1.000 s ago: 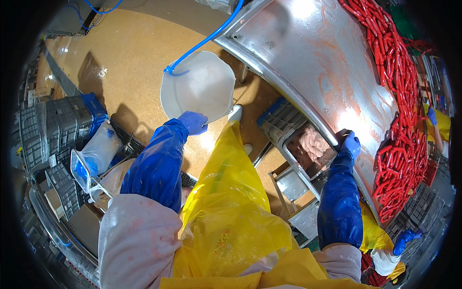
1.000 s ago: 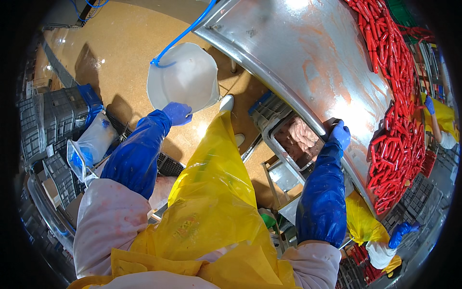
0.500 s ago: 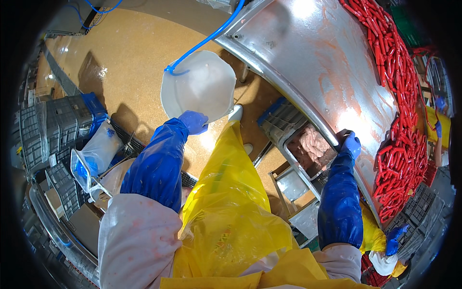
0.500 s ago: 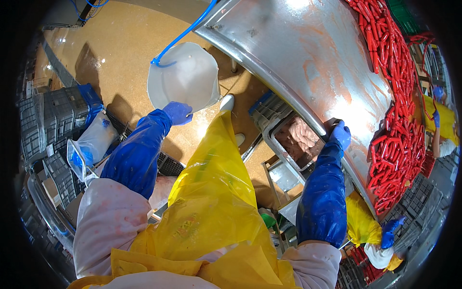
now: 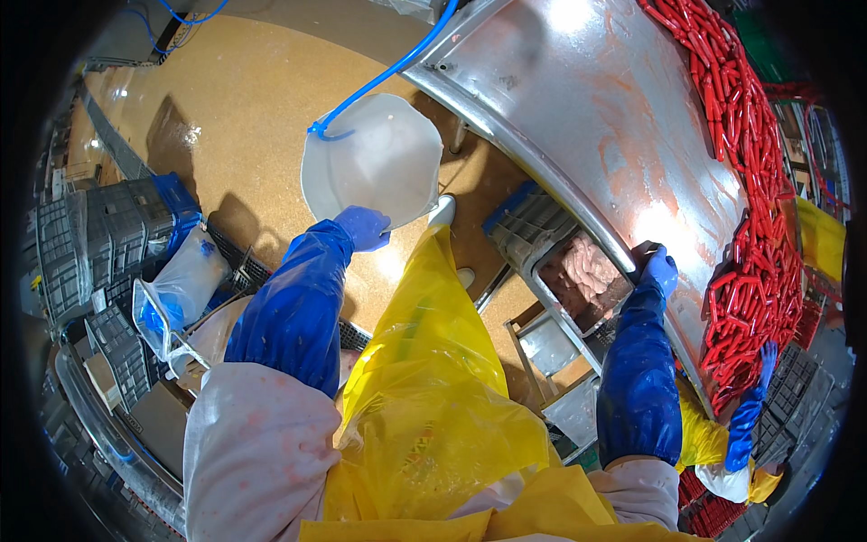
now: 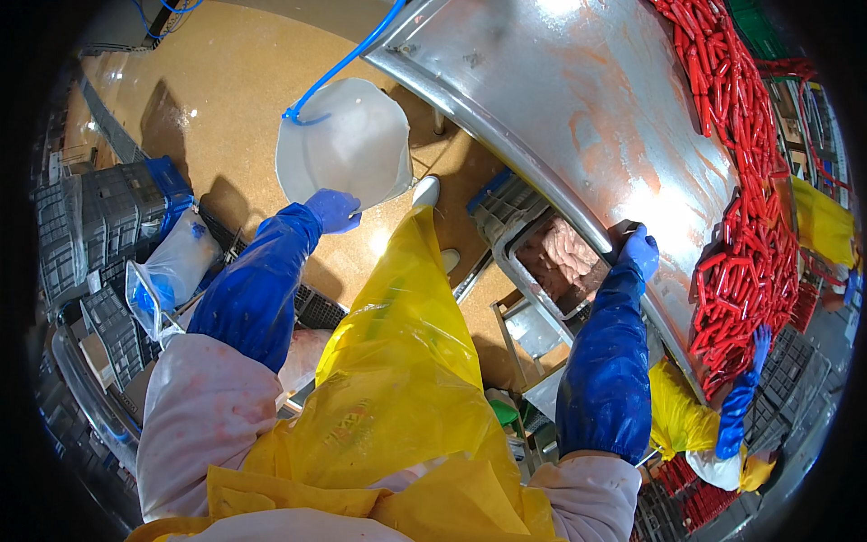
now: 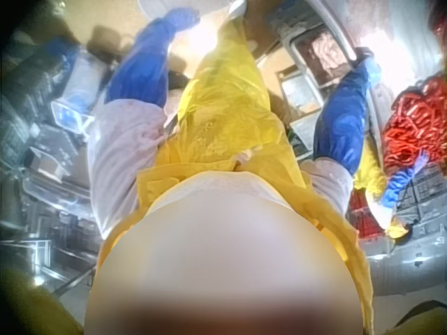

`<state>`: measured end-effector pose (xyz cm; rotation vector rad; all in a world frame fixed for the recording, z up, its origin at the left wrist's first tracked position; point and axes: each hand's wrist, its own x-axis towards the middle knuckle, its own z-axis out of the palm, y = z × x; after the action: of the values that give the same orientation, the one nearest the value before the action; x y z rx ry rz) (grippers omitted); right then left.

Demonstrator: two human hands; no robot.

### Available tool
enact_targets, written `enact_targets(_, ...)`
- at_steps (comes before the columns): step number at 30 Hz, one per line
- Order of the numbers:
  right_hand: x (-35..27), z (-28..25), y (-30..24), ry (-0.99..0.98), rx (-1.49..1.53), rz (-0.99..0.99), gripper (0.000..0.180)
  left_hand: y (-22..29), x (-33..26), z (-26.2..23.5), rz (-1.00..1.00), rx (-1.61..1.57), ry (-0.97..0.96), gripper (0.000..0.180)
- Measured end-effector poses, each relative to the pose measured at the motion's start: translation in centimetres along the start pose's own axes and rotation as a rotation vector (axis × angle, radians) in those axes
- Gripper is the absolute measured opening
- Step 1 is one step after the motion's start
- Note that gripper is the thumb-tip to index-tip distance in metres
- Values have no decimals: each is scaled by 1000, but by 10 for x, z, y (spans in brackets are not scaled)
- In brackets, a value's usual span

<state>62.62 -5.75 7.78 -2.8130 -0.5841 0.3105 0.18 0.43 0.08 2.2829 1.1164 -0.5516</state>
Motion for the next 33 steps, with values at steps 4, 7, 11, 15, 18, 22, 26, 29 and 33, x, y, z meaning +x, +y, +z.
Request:
enact_targets(4, 3, 4, 3, 34, -12, -5, 50, -3, 1, 4, -1, -3, 2, 27)
enact_targets(7, 7, 6, 7, 9, 21, -1, 50, -3, 2, 3, 0, -11, -4, 28)
enact_targets(11, 10, 9, 11, 56, -31, -30, 50, 0, 1, -2, -9, -3, -24, 28)
enact_targets(15, 3, 5, 4, 32, -8, -19, 50, -1, 1, 1, -2, -9, 0, 28)
enact_targets(18, 0, 2, 0, 24, -11, -14, 49, -3, 1, 4, 14, -17, 31, 28)
enact_targets(22, -6, -3, -5, -9, -18, 8, 53, -1, 1, -2, -2, -14, -16, 29)
enact_targets(26, -5, -1, -5, 24, -1, 3, 48, -1, 1, -2, 4, -12, -22, 28)
enact_targets(29, -4, 0, -2, 18, 10, 7, 48, -1, 2, -4, 0, -6, -29, 28)
enact_targets(33, 7, 4, 5, -17, -7, 9, 48, -6, 2, 6, 45, -4, 41, 30)
